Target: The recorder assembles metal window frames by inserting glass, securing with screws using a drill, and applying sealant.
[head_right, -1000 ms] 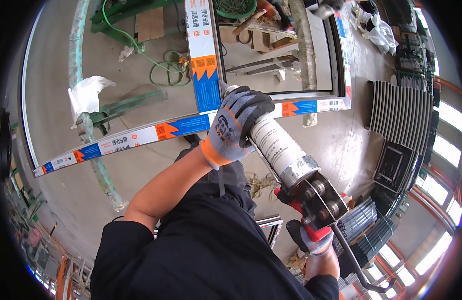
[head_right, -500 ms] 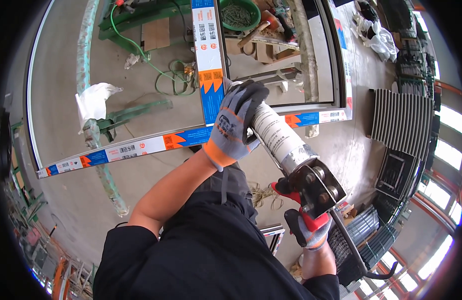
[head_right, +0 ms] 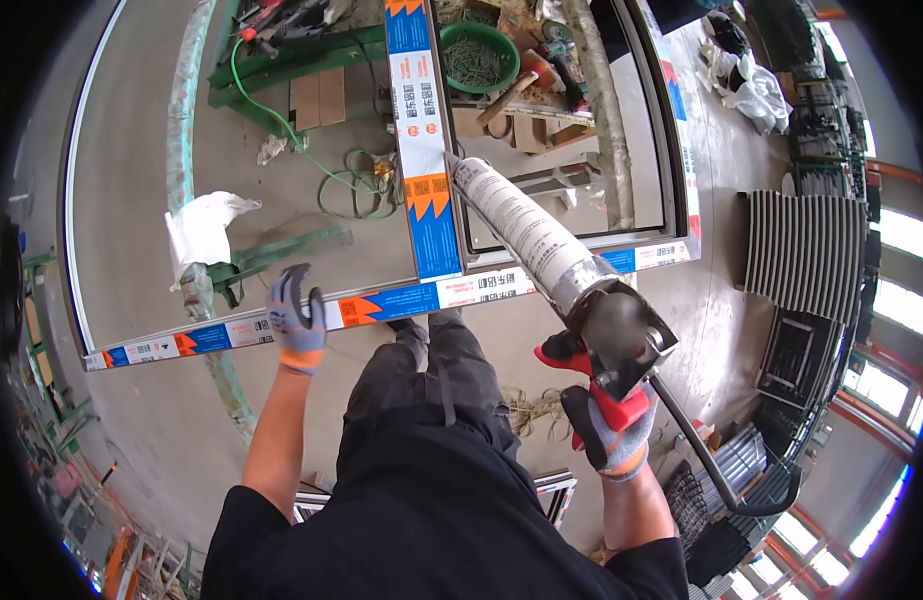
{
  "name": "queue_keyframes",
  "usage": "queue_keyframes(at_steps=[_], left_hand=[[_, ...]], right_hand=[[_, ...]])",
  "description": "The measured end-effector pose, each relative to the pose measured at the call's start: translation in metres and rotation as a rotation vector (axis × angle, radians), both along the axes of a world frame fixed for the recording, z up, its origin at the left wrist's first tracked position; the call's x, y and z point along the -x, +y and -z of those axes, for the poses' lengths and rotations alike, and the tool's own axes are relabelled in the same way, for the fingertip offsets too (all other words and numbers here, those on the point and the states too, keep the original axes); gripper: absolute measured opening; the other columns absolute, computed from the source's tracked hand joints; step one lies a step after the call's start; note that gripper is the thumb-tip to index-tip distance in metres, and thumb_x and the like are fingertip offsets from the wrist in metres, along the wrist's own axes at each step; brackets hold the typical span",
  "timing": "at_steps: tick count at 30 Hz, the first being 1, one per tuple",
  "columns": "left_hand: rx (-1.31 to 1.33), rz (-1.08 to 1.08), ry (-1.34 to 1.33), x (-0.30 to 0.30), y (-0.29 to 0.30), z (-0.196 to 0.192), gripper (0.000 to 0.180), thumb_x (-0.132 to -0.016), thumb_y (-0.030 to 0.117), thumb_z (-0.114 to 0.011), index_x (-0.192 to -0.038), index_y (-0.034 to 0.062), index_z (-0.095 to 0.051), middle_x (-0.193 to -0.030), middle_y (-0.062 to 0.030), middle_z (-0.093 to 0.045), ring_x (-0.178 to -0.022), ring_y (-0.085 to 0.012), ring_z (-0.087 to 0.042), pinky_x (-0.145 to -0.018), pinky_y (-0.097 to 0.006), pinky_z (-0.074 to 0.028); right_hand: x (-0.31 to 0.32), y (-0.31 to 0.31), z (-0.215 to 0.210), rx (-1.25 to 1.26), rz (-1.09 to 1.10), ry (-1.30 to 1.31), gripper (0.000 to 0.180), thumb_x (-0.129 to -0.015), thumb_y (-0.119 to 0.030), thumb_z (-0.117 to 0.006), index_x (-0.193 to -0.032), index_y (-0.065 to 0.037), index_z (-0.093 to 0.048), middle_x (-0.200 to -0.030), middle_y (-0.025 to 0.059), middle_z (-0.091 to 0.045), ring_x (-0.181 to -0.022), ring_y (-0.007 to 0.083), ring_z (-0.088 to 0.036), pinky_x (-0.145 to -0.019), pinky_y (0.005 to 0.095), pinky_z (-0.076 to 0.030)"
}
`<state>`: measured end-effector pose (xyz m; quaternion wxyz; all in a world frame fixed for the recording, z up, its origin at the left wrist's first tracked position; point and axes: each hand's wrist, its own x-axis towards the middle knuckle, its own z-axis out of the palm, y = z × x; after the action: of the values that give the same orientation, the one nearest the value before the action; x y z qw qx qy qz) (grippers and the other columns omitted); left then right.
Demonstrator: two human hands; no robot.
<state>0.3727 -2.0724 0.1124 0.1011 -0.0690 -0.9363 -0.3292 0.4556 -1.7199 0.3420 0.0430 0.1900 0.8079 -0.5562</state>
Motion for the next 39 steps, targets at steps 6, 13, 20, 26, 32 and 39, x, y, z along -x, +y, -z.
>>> queue_keyframes(at_steps=[6, 13, 20, 26, 32, 39], left_hand=[[0.172, -0.056, -0.05, -0.006, -0.027, 0.01, 0.035, -0.084, 0.009, -0.06, -0.119, 0.0037, -0.059, -0.113, -0.0165, -0.061, -0.107, -0.037, -0.055, -0.097, -0.047, -0.042], [0.151, -0.082, -0.029, -0.002, -0.021, 0.004, 0.031, -0.084, 0.005, -0.06, -0.115, 0.005, -0.061, -0.111, -0.0163, -0.062, -0.104, -0.0369, -0.057, -0.093, -0.046, -0.044], [0.157, -0.076, -0.006, -0.003, -0.021, 0.004, 0.03, -0.083, 0.007, -0.061, -0.113, 0.0041, -0.062, -0.11, -0.0169, -0.062, -0.105, -0.0373, -0.057, -0.096, -0.046, -0.044], [0.164, -0.065, -0.043, -0.003, -0.023, 0.008, 0.03, -0.084, 0.008, -0.059, -0.113, 0.0046, -0.062, -0.109, -0.0165, -0.063, -0.104, -0.0362, -0.057, -0.097, -0.047, -0.043], [0.176, -0.056, -0.012, -0.001, -0.021, 0.006, 0.03, -0.083, 0.008, -0.059, -0.113, 0.0043, -0.062, -0.109, -0.0164, -0.063, -0.104, -0.0359, -0.057, -0.097, -0.046, -0.043], [0.194, -0.056, -0.065, -0.001, -0.024, 0.011, 0.035, -0.08, 0.011, -0.059, -0.114, 0.0052, -0.061, -0.11, -0.0145, -0.063, -0.107, -0.0334, -0.057, -0.1, -0.047, -0.042]], right_hand=[[0.026, -0.011, 0.004, 0.026, 0.035, 0.045, 0.033, -0.079, -0.003, -0.069, -0.111, 0.0, -0.066, -0.101, 0.008, -0.07, -0.094, 0.0176, -0.062, -0.085, 0.0322, -0.046], [0.064, -0.019, 0.012, -0.004, -0.022, 0.183, 0.028, -0.08, -0.002, -0.067, -0.107, 0.001, -0.066, -0.099, 0.0082, -0.07, -0.092, 0.0183, -0.062, -0.082, 0.0305, -0.046], [0.099, -0.027, 0.014, -0.051, -0.173, 0.236, 0.021, -0.084, -0.002, -0.059, -0.102, 0.003, -0.066, -0.098, 0.0101, -0.069, -0.093, 0.02, -0.063, -0.084, 0.0316, -0.047], [0.122, -0.041, 0.017, -0.002, -0.084, 0.233, 0.022, -0.083, -0.009, -0.057, -0.095, 0.005, -0.069, -0.1, 0.0129, -0.069, -0.101, 0.0252, -0.062, -0.095, 0.0339, -0.042], [0.148, -0.043, 0.021, -0.108, -0.126, 0.302, 0.02, -0.083, -0.011, -0.059, -0.092, 0.004, -0.07, -0.094, 0.0112, -0.07, -0.095, 0.0231, -0.063, -0.089, 0.0315, -0.043], [0.181, -0.044, 0.031, -0.009, -0.081, 0.304, 0.016, -0.084, -0.008, -0.062, -0.094, 0.002, -0.071, -0.094, 0.0118, -0.07, -0.094, 0.0219, -0.064, -0.089, 0.0313, -0.043]])
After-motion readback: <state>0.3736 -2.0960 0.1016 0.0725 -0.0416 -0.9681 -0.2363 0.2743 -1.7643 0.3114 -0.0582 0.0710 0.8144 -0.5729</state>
